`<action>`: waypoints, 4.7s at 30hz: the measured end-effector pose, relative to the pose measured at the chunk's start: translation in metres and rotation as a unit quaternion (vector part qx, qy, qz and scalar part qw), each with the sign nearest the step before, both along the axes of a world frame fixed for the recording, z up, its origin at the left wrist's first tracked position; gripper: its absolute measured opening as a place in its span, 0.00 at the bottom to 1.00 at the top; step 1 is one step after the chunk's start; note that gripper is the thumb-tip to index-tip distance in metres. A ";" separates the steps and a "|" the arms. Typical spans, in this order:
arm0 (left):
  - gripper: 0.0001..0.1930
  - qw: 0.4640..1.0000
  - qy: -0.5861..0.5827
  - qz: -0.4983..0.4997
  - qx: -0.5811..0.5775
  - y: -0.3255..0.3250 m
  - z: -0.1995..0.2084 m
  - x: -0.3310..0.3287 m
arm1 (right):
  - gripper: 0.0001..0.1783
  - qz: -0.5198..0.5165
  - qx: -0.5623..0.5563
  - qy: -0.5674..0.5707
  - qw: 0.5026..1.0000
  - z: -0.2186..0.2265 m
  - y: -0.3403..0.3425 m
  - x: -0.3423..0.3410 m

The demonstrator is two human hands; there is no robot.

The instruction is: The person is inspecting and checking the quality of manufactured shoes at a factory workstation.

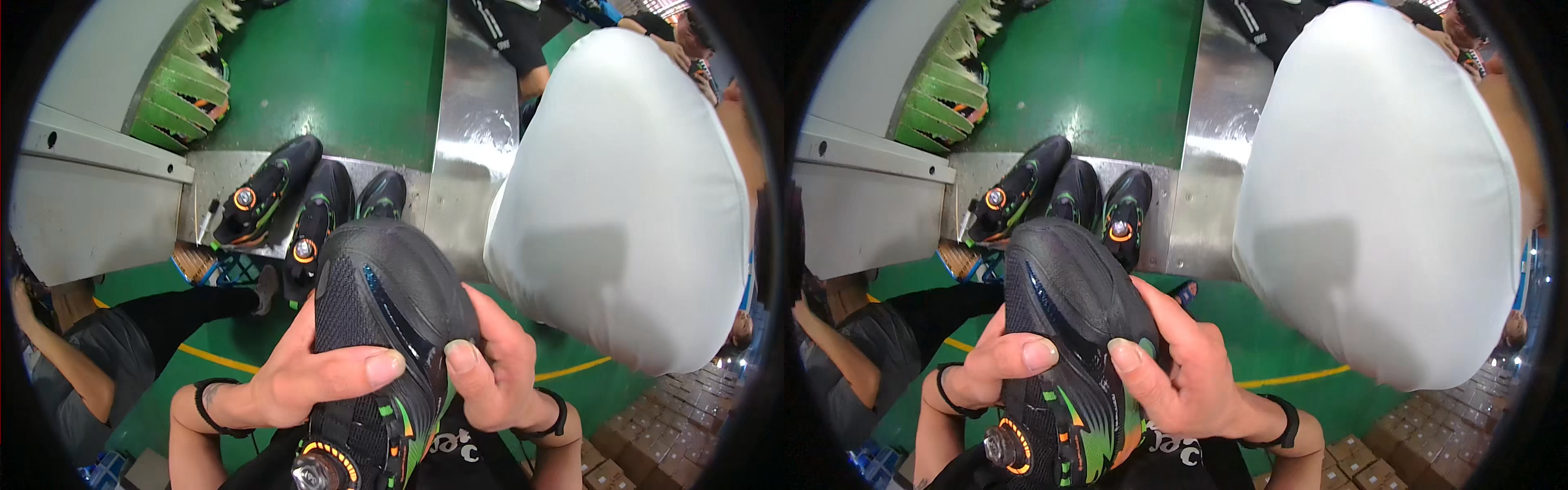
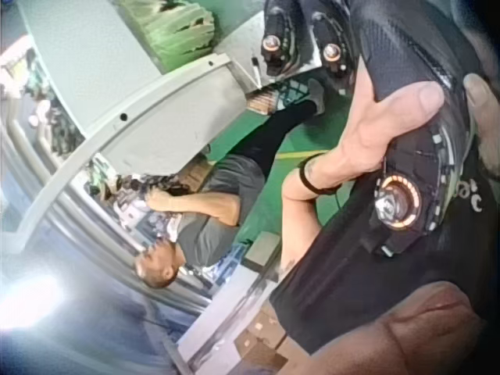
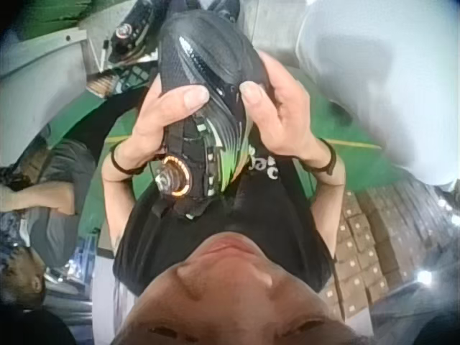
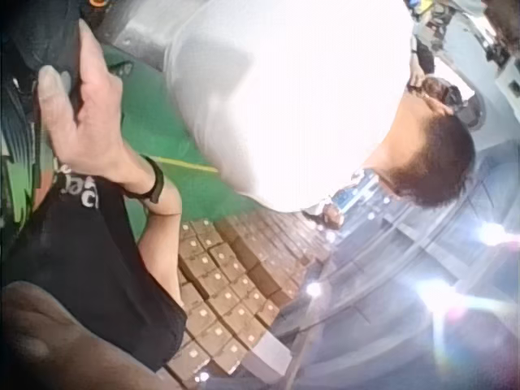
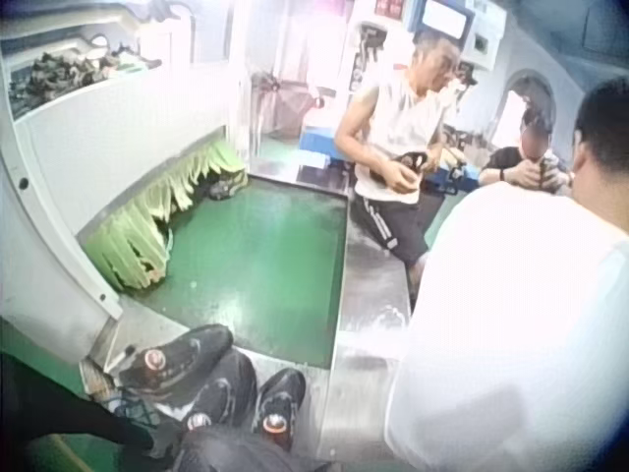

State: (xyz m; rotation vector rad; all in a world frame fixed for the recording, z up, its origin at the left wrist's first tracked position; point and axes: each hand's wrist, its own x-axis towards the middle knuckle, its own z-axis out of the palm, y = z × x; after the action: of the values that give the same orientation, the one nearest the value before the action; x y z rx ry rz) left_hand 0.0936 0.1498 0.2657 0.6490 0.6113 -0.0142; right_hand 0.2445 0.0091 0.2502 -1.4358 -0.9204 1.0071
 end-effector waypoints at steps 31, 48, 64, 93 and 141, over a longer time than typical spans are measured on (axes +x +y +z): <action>0.25 0.980 0.190 0.007 -0.058 -0.015 0.009 0.035 | 0.22 -0.109 0.007 0.004 0.994 -0.026 -0.007 0.007; 0.39 0.997 0.058 -0.047 -0.009 -0.009 0.013 0.022 | 0.30 0.028 0.026 0.130 0.991 -0.017 -0.025 0.024; 0.39 0.981 0.050 -0.053 0.180 -0.003 0.010 0.036 | 0.30 0.047 0.008 0.168 0.985 -0.014 -0.029 0.019; 0.26 0.977 0.060 -0.038 0.200 -0.016 0.023 0.043 | 0.27 -0.153 0.068 -0.120 0.978 -0.008 -0.029 -0.005; 0.31 0.984 0.019 -0.039 0.174 -0.013 0.021 0.032 | 0.31 0.019 0.027 0.248 0.968 -0.013 -0.047 0.009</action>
State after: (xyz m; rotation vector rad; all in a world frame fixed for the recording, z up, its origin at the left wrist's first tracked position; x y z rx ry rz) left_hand 0.1258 0.1366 0.2864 1.0140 0.6315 0.0076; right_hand 0.2540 -0.0382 0.2368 -1.0483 -0.6014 1.2851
